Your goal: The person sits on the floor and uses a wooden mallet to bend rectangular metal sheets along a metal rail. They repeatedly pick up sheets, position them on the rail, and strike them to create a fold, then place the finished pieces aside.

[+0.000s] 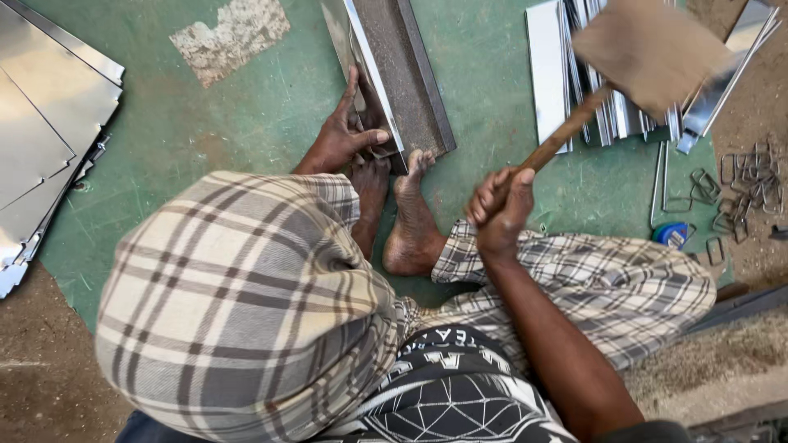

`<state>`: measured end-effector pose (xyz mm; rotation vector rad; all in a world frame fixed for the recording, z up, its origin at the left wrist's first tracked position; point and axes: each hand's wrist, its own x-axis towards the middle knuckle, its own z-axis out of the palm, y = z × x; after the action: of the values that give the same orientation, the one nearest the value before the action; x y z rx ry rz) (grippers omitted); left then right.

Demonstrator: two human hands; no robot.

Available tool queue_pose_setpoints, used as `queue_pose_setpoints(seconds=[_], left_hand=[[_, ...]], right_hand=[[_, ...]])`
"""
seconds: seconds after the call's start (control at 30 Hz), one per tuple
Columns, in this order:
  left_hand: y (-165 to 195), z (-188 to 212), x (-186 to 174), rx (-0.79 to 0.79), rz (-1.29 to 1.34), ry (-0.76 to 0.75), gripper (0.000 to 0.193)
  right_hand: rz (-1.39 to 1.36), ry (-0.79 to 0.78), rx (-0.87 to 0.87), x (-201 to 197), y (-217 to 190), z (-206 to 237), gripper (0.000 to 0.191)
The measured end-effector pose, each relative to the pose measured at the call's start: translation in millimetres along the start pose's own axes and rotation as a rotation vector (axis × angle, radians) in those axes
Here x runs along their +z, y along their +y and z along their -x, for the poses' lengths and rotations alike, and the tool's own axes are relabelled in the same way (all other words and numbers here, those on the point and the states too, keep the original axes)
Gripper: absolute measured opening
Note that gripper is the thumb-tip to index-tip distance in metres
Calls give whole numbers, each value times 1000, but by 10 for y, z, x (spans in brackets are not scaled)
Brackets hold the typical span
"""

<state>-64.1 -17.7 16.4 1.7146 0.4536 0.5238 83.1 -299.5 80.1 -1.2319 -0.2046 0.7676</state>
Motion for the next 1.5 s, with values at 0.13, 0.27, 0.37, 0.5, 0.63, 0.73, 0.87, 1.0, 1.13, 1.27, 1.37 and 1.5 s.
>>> queue_pose_setpoints(seconds=[0.13, 0.27, 0.37, 0.5, 0.63, 0.73, 0.87, 1.0, 1.13, 1.27, 1.37, 1.5], left_hand=[[-15, -9, -14, 65, -99, 35, 128], [3, 15, -13, -412, 235, -25, 128], [34, 17, -13, -459, 205, -48, 128], [94, -4, -23, -445, 209, -54, 126], [140, -12, -24, -524, 170, -59, 125], [144, -12, -25, -380, 92, -57, 124], [146, -2, -29, -503, 110, -59, 127], [227, 4, -34, -486, 125, -89, 126], [343, 20, -32, -561, 262, -86, 125], [329, -1, -46, -592, 101, -96, 125], [226, -5, -34, -450, 78, -78, 126], [65, 11, -9, -467, 104, -49, 129]], right_hand=[[1004, -325, 66, 116, -22, -230, 51], [130, -88, 60, 222, -52, -490, 49], [298, -115, -26, 307, -42, -631, 48], [455, -167, 143, 408, -16, -753, 48], [-55, -28, -100, 493, 9, -857, 45], [718, -334, 69, 548, 14, -962, 49], [137, -130, -18, 645, 9, -1139, 49], [482, -182, 55, 763, 51, -1276, 50], [64, -145, -23, 925, 13, -1415, 47], [261, -234, -140, 1041, -15, -1479, 48], [686, -328, -85, 983, -67, -1457, 49], [573, -136, 73, 822, -308, -1120, 52]])
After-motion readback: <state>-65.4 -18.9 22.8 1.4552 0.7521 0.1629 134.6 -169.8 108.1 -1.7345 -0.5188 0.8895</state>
